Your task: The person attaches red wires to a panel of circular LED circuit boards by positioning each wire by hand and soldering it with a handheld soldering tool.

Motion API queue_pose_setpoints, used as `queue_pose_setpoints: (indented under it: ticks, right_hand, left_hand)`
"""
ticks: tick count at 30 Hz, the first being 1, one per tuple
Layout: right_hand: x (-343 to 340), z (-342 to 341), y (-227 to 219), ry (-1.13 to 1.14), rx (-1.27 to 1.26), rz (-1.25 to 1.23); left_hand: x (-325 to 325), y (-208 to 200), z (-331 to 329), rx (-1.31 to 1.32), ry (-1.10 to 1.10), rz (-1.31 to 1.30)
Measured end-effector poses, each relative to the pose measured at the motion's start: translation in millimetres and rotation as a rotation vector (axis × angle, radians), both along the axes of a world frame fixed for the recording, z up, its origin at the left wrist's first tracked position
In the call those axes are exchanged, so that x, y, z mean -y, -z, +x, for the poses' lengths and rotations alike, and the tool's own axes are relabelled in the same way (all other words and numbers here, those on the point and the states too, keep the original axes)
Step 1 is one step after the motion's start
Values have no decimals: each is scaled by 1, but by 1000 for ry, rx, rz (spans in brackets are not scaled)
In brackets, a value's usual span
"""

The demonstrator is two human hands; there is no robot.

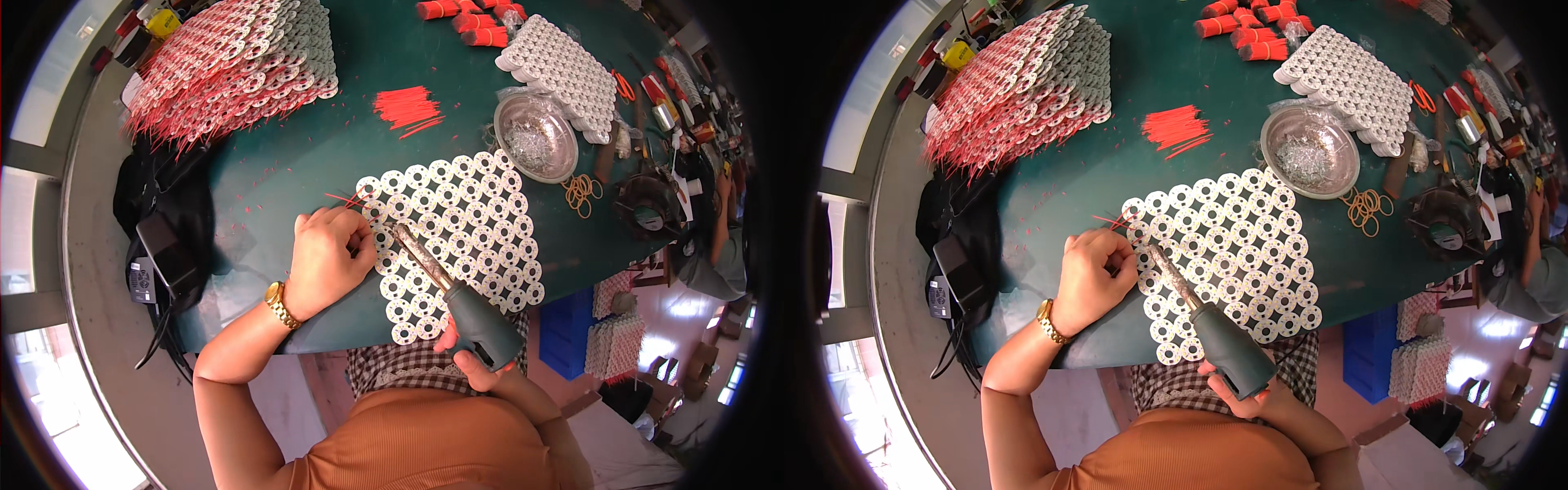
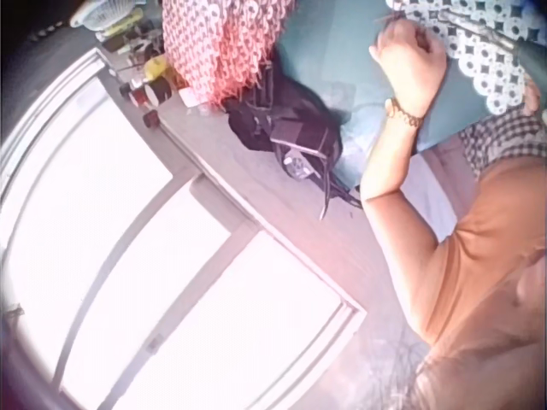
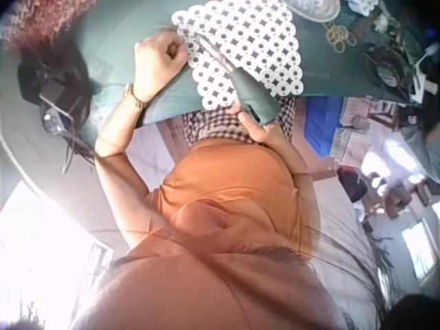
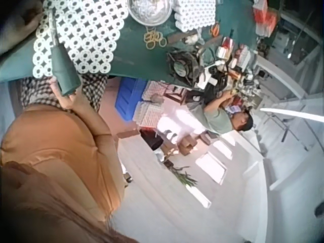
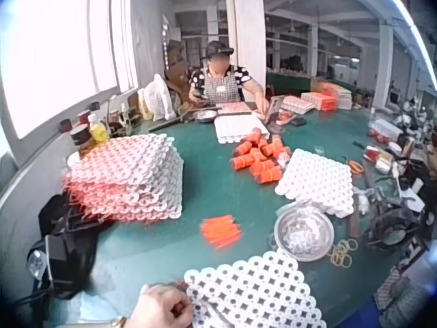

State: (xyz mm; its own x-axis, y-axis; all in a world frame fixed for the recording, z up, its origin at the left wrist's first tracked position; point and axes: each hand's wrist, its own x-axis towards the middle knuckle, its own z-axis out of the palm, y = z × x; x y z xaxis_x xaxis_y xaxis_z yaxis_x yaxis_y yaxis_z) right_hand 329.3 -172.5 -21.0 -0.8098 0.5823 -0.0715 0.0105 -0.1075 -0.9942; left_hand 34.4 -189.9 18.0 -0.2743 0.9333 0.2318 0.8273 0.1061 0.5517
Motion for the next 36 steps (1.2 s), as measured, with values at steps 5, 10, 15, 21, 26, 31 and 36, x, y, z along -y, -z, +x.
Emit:
queue_pose_setpoints:
  ticks: [5,10,15,21,26,31,36]
  right_hand:
    - [0,2,2,49,63,522]
    - [-3,3,-5,6,206,386]
    - [-1,3,-5,12,217,267]
    - [-2,5,-1,11,225,279]
    - [1,8,0,19,228,273]
    - [4,15,9,39,234,269]
    - [24,14,22,182,251,234]
  left_hand:
    - [0,-1,-2,-8,31,-5]
    - [0,0,-4,5,43,9]
    - [-1,-1,-3,19,36,0]
    - [-1,-3,-1,2,15,-37]
    - [-3,-2,-1,19,8,-6]
    - [-3,-3,-1,24,3,-25]
    - [-4,-4,0,22,0,-50]
